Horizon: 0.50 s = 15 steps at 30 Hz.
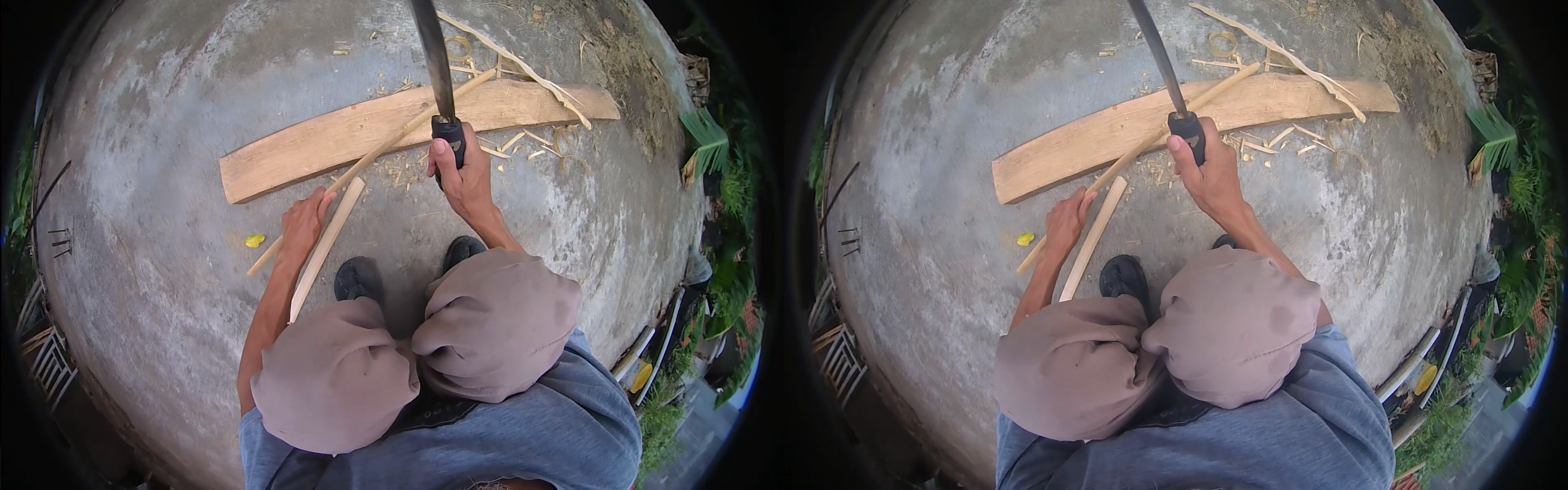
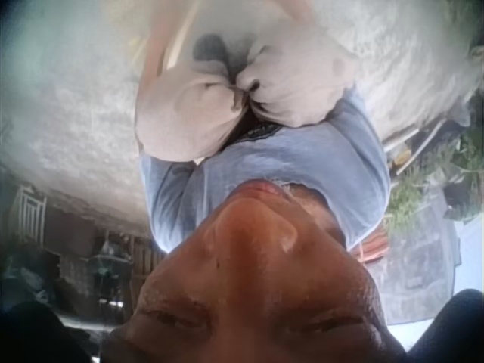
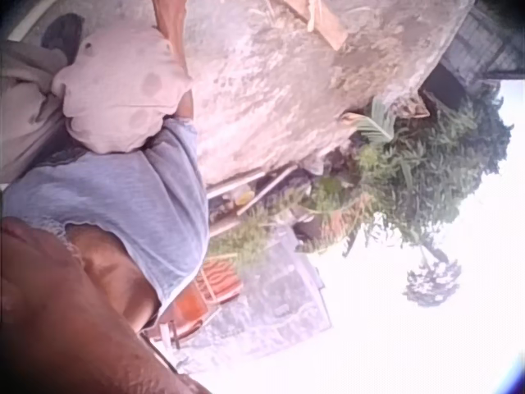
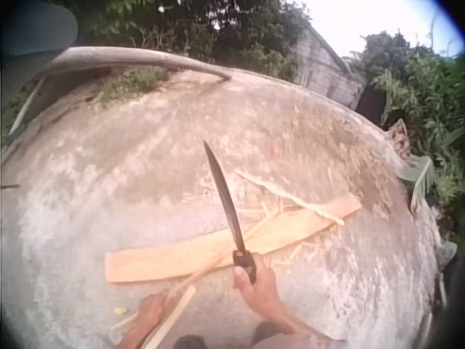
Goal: The person sits on a concrete floor and uses a large knife to cut a long wooden plank into smaller strips. They repeatedly slice the wood, creating thin slivers and short pieces, which accumulate on the ground.
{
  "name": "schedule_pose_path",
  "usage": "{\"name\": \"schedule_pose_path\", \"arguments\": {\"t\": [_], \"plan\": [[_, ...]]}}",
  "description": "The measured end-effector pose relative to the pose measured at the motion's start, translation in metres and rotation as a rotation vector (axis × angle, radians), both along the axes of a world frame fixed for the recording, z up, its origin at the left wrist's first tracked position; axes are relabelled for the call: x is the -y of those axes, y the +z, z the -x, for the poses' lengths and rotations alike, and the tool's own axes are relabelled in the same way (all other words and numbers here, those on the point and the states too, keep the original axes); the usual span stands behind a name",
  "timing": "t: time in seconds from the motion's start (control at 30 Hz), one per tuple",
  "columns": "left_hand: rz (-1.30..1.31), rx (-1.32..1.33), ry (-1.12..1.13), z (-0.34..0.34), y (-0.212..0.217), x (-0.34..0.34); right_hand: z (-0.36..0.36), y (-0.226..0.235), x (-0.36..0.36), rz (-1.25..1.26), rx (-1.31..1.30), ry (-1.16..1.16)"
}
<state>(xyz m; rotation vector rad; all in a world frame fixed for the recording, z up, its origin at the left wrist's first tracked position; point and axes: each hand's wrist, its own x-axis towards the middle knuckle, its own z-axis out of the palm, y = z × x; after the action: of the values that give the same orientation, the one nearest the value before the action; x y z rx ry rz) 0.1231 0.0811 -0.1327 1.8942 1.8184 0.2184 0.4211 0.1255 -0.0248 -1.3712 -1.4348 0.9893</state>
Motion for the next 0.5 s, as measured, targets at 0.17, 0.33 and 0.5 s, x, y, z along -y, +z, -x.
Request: {"name": "schedule_pose_path", "arguments": {"t": [0.17, 0.33, 0.5], "plan": [[-0.08, -0.079, -0.02, 0.002, 0.002, 0.013, -0.005, -0.068, 0.004, -0.016, 0.464, -0.015], [-0.121, -0.023, -0.03, -0.008, 0.001, 0.01, -0.017, -0.076, -0.012, 0.593, 0.027, 0.128], [-0.176, -0.035, -0.02, 0.0, 0.006, 0.015, -0.003, -0.026, 0.007, 0.326, 0.103, 0.081]]}}
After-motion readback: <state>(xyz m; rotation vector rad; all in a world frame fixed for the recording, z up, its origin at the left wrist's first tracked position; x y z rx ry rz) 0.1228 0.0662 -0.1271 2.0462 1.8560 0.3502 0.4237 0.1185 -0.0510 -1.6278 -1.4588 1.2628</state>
